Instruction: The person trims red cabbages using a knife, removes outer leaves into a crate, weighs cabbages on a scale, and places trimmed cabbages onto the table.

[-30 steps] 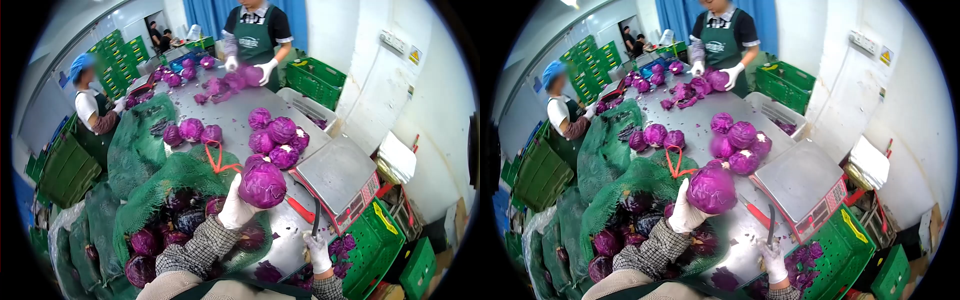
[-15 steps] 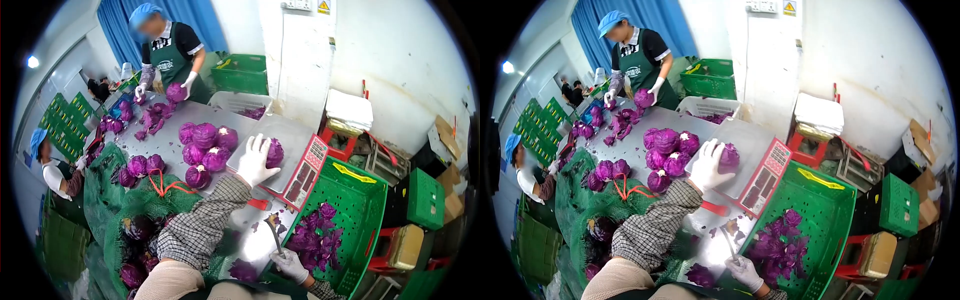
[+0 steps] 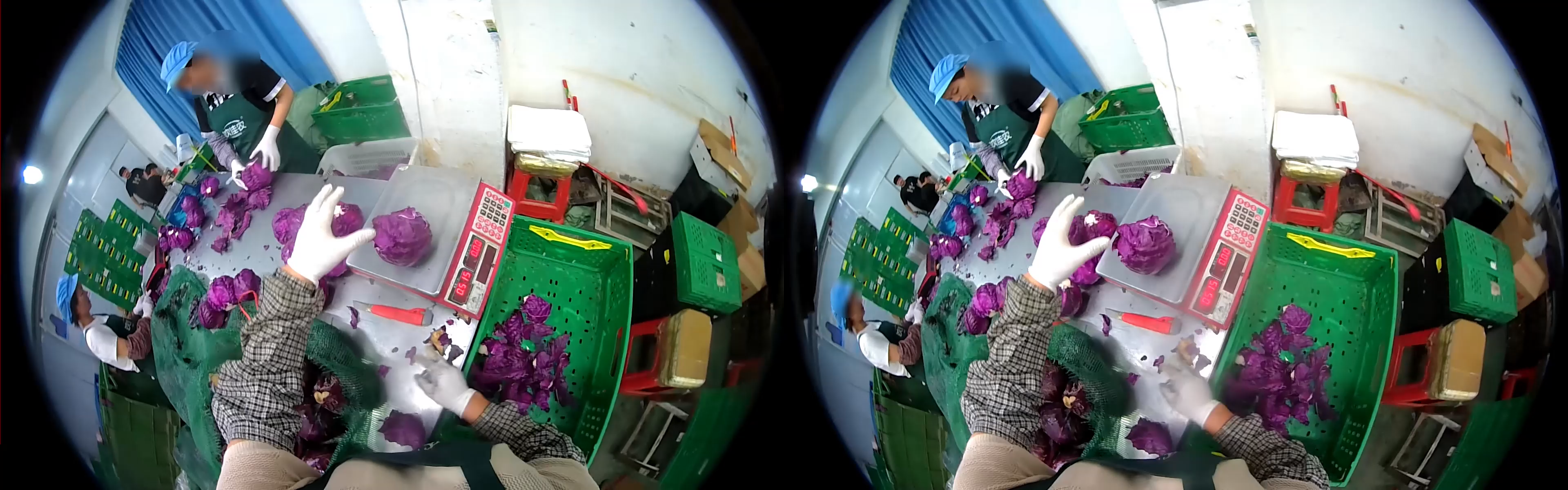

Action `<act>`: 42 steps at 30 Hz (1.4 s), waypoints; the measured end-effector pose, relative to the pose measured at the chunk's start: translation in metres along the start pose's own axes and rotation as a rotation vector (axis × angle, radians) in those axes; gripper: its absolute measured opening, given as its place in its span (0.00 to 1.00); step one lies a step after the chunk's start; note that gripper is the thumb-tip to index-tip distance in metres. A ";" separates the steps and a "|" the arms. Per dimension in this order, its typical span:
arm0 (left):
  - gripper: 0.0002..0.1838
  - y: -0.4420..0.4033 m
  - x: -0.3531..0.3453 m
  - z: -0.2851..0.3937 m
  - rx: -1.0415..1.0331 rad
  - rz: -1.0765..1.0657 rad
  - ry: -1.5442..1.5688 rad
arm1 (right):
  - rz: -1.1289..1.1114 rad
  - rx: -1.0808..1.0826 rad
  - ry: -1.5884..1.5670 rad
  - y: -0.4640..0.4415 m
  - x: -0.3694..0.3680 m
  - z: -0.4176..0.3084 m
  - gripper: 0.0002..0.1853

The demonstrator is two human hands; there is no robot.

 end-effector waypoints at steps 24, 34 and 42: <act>0.67 0.003 -0.073 0.007 -0.525 -0.300 -0.015 | -0.109 -0.239 -0.922 0.015 -0.048 -0.012 0.10; 0.43 -0.009 -0.096 -0.071 0.457 -0.095 1.390 | -0.144 -0.110 -0.487 0.016 -0.048 0.013 0.11; 0.46 0.001 -0.028 -0.141 0.784 0.183 2.379 | -0.129 0.028 -0.217 0.005 -0.023 -0.024 0.08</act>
Point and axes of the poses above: each hand's wrist, its own y-axis away from the middle knuckle, its own x-axis out of the back of the hand, z = x × y, the point moved 5 cm from there along -y, towards the middle knuckle, and after that the axes turned 4 degrees about z, right-handed, at the moved point
